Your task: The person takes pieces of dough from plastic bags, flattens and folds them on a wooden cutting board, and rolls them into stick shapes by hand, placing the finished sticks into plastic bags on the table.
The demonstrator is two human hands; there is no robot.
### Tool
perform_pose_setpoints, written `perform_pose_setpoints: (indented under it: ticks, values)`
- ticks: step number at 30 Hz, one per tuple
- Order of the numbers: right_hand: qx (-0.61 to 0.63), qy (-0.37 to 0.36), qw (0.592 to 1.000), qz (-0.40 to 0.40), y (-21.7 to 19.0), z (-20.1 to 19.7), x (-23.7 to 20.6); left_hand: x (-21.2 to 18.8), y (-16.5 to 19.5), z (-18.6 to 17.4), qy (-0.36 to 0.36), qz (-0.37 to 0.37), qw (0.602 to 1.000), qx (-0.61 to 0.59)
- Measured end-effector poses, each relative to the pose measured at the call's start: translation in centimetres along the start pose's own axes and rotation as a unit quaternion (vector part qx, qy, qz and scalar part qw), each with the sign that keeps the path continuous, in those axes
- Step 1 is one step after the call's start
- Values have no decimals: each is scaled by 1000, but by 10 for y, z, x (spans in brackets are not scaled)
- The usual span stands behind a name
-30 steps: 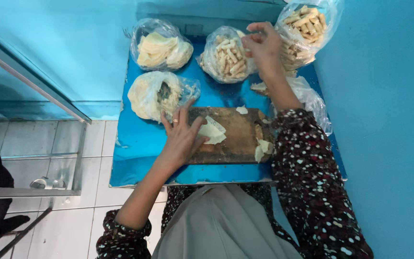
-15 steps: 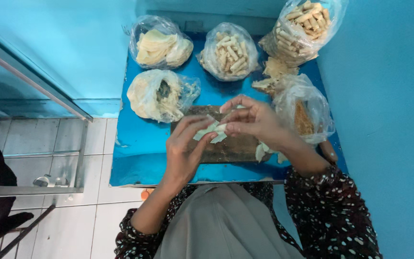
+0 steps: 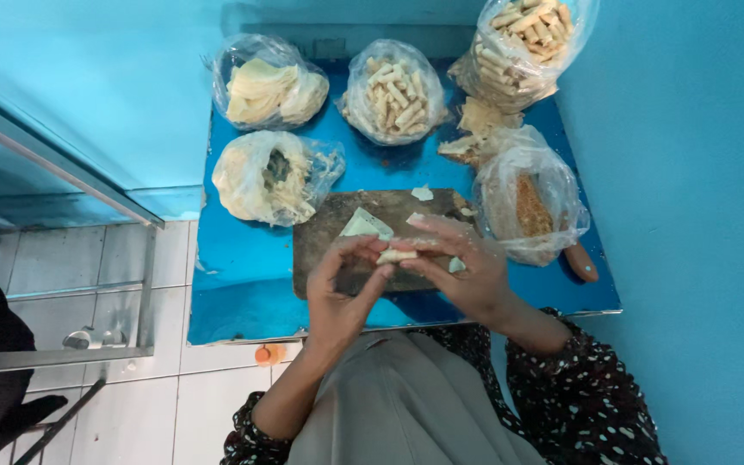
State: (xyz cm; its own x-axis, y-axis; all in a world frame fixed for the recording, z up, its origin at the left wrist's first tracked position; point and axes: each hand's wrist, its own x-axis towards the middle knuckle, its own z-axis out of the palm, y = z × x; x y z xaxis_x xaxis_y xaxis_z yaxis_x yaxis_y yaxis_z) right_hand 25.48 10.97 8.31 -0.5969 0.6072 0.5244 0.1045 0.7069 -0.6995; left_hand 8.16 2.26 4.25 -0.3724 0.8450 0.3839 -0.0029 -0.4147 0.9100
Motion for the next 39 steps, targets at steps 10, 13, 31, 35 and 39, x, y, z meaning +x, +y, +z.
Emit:
perform_pose_setpoints:
  ticks: [10, 13, 31, 35, 39]
  values:
    - [92, 71, 991, 73, 29, 9, -43, -9, -38, 4, -57, -150, 973, -169]
    - [-10, 128, 992, -6, 42, 18, -62, -9, -50, 8, -82, -177, 967, -163]
    - [-168, 268, 938, 143, 76, -41, -78, 259, -22, 49, -9, 256, 865, 430]
    - [-295, 215, 924, 116, 85, -69, -67, 262, -21, 44, -45, 264, 838, 475]
    - [-435, 70, 885, 150, 108, -83, -52, 249, -15, 7, -9, 318, 858, 404]
